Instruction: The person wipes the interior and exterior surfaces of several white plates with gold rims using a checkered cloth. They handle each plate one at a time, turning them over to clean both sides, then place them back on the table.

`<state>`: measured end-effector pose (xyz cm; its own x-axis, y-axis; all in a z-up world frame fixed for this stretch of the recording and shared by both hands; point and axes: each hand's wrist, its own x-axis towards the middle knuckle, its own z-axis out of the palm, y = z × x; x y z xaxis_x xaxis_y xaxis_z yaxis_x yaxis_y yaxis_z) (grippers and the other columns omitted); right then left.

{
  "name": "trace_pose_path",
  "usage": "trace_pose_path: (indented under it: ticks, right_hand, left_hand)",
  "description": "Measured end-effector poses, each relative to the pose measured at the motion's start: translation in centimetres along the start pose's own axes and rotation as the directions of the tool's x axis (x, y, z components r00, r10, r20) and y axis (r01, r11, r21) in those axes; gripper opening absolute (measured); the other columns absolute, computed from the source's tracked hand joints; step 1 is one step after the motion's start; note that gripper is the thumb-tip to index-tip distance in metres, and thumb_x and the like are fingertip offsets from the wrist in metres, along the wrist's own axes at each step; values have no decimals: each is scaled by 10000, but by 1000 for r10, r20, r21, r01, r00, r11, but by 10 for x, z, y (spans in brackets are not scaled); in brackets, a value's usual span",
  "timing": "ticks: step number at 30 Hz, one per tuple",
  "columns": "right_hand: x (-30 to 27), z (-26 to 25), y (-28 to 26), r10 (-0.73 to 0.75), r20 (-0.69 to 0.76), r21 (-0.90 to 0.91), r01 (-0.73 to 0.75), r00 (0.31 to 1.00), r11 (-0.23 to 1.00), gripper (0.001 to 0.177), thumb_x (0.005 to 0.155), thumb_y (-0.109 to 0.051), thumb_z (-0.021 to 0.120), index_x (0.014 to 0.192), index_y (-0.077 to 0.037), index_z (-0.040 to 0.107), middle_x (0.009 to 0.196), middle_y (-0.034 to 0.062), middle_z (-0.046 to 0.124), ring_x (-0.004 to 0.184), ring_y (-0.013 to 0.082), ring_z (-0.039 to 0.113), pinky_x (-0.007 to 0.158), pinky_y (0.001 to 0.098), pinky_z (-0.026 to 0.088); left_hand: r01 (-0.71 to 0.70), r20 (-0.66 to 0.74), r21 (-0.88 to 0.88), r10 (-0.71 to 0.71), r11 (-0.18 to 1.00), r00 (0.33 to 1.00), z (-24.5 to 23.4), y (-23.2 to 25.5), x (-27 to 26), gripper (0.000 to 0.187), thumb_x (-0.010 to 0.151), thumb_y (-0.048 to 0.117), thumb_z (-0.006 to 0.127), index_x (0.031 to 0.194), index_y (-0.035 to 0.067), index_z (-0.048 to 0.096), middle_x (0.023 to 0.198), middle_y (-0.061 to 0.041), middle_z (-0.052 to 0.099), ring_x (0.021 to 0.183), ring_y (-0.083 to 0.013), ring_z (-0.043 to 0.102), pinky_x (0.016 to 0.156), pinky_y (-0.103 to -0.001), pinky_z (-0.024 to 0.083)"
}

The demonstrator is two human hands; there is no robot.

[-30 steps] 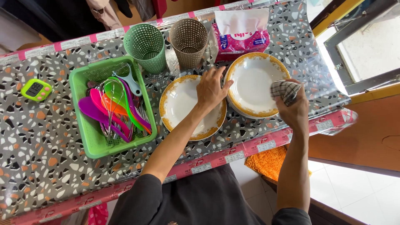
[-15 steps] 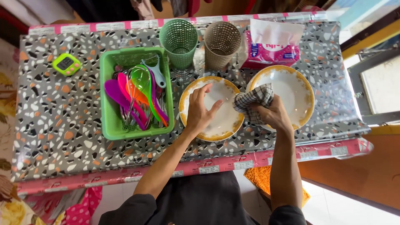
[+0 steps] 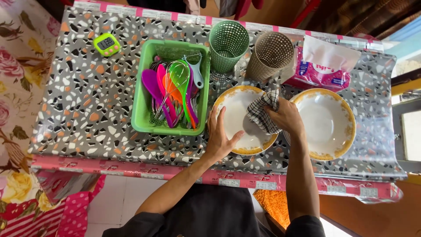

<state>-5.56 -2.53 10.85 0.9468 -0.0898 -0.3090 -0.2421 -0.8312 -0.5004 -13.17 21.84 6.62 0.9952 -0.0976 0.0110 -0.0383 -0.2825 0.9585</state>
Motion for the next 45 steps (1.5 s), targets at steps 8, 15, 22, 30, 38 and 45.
trace_pose_path:
  ticks: [8,15,22,30,38,45]
  right_hand:
    - [6,2,-28,-107,-50,-116,101,993,988,388,853,-349,727,1054,-18,711,1156,263,674,1136,498,618,938,584,504]
    - [30,15,0,-58,-26,-254,50,998,966,567,925,-431,648,1236,42,610,1199,268,641,1167,465,616,971,589,497]
    - [43,22,7,-48,20,-275,52,999,960,642,964,-462,582,1311,76,542,1117,350,670,1128,526,631,925,640,494]
    - [55,31,16,-60,47,-291,71,997,954,693,959,-427,577,1397,106,509,1146,365,672,1140,533,637,933,633,502]
    - [36,17,-12,-100,21,-202,103,995,974,649,960,-362,623,1349,149,529,1122,402,651,1128,567,625,929,643,497]
    - [16,-9,-36,-133,-85,-73,127,988,989,452,950,-325,687,1160,70,621,1045,325,674,1083,541,632,903,617,492]
  left_hand:
    - [115,-1,-177,-117,977,993,0,-18,-1,1069,868,503,715,1611,70,79,1613,-339,7,1512,-509,51,1185,-659,80]
    - [269,-32,-394,-306,879,951,5,-14,-13,1046,900,340,723,1600,16,18,1628,-318,18,1538,-418,45,1232,-539,30]
    - [399,44,-666,-500,630,865,-10,60,-19,987,935,269,680,1597,24,-11,1652,-279,-36,1550,-374,0,1247,-495,18]
    - [341,32,-819,-556,463,831,-3,54,-17,946,942,196,666,1599,35,6,1646,-271,-42,1547,-376,-7,1247,-507,41]
    - [383,95,-816,-553,433,828,-15,69,-21,937,956,213,649,1609,71,-8,1653,-268,-56,1543,-399,-21,1227,-545,6]
    - [315,109,-866,-469,387,876,-26,91,-29,930,941,193,651,1611,104,11,1630,-306,-83,1504,-506,-10,1168,-671,53]
